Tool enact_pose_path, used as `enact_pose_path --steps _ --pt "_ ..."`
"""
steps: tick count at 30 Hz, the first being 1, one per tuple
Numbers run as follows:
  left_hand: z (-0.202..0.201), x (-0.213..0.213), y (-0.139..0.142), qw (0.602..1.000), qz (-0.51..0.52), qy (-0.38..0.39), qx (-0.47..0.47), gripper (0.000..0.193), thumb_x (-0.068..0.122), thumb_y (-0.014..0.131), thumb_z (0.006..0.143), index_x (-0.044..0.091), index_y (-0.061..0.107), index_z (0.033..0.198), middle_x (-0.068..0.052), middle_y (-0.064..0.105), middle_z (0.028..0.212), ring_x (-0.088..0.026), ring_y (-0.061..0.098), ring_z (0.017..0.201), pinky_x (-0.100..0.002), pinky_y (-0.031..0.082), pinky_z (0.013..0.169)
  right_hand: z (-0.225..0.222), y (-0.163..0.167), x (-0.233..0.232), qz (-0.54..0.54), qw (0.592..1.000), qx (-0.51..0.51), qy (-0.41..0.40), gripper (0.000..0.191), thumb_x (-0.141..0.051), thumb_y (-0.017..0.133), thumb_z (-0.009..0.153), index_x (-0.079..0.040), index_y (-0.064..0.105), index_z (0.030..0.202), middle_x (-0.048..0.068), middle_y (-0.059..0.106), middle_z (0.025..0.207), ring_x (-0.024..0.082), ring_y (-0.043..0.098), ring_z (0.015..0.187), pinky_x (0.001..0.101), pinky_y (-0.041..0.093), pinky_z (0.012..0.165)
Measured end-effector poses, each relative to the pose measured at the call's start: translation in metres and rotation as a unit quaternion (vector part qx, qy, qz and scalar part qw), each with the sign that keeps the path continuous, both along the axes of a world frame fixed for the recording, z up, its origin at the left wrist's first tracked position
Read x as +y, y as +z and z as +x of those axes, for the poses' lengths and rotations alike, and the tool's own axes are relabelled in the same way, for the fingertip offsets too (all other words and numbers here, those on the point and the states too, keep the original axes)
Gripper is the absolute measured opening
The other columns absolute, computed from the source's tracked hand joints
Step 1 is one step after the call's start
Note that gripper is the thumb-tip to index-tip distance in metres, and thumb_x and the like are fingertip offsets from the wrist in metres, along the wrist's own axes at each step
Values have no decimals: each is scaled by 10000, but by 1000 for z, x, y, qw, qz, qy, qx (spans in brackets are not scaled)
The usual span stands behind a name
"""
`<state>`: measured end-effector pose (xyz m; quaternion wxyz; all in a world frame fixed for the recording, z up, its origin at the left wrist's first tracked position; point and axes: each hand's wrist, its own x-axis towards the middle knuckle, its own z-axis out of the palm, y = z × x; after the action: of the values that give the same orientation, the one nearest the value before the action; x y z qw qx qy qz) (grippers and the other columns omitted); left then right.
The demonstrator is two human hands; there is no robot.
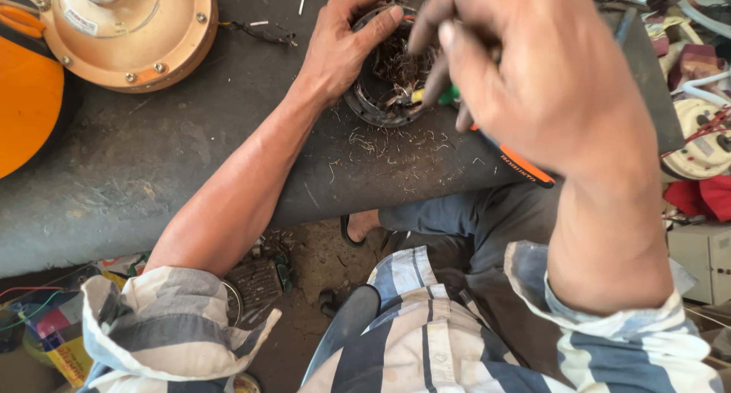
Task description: The person uses pliers and scissors to pull and cut copper windings from a cylindrical motor stator. They repeatedly grip, pull, and cut the wires, occasionally switching tools and rotating the stator to access different sections.
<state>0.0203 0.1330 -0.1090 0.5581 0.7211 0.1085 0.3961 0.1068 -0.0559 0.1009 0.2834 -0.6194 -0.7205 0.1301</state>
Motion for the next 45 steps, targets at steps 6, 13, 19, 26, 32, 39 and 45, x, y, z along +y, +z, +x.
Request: enact_pose_path --steps 6,13,19,26,32,39,45 --pt "-1 1 -8 1000 -15 -14 -18 494 354 690 1059 -4 633 1395 -146 751 1294 -201 692 1224 -344 541 1113 -2 8 29 -74 994 34 -66 246 -141 446 1082 8 632 1023 83 696 721 178 677 514 283 523 428" --pt "1 2 -6 995 -35 -80 -44 537 312 693 1076 16 548 1500 -161 708 1335 -204 668 1249 -361 534 1147 16 -11 -9 -26 999 8 -32 181 -73 506 1022 7 662 1066 87 721 768 160 715 597 296 546 507" --pt "-3 3 4 997 -34 -73 -18 451 245 642 1060 26 614 1453 -115 726 1331 -164 673 1207 -321 535 1095 56 -38 -100 -33 986 151 -65 174 -39 519 1005 12 659 1094 137 739 973 181 739 788 298 618 700" --pt "-8 3 16 997 47 -57 0 383 224 664 1047 33 681 1378 -90 759 1235 -131 682 1115 -308 552 1037 140 -89 -145 66 976 143 -151 160 29 526 1082 6 657 1171 146 698 1130 212 699 1020 308 552 926" --pt "-11 8 19 993 66 -96 -12 332 189 696 1032 29 717 1322 -90 767 1220 -147 709 1139 -321 558 1059 159 -125 -77 102 962 -205 -146 260 96 611 959 -37 715 1157 137 709 1194 315 684 1114 407 534 1013" --pt "-13 13 23 983 94 -154 -37 309 165 733 1043 29 722 1320 -107 740 1310 -180 699 1240 -359 550 1153 156 -135 -65 28 929 -304 -209 235 -105 711 974 -102 744 1206 113 698 1084 333 666 1059 450 527 942" --pt "-16 7 28 967 64 -242 -45 343 130 712 1013 38 691 1343 -106 674 1403 -249 500 1461 -406 413 1281 168 -139 -60 -48 927 -313 -200 428 -144 717 891 -94 677 1314 152 692 1121 389 660 1068 499 523 897"
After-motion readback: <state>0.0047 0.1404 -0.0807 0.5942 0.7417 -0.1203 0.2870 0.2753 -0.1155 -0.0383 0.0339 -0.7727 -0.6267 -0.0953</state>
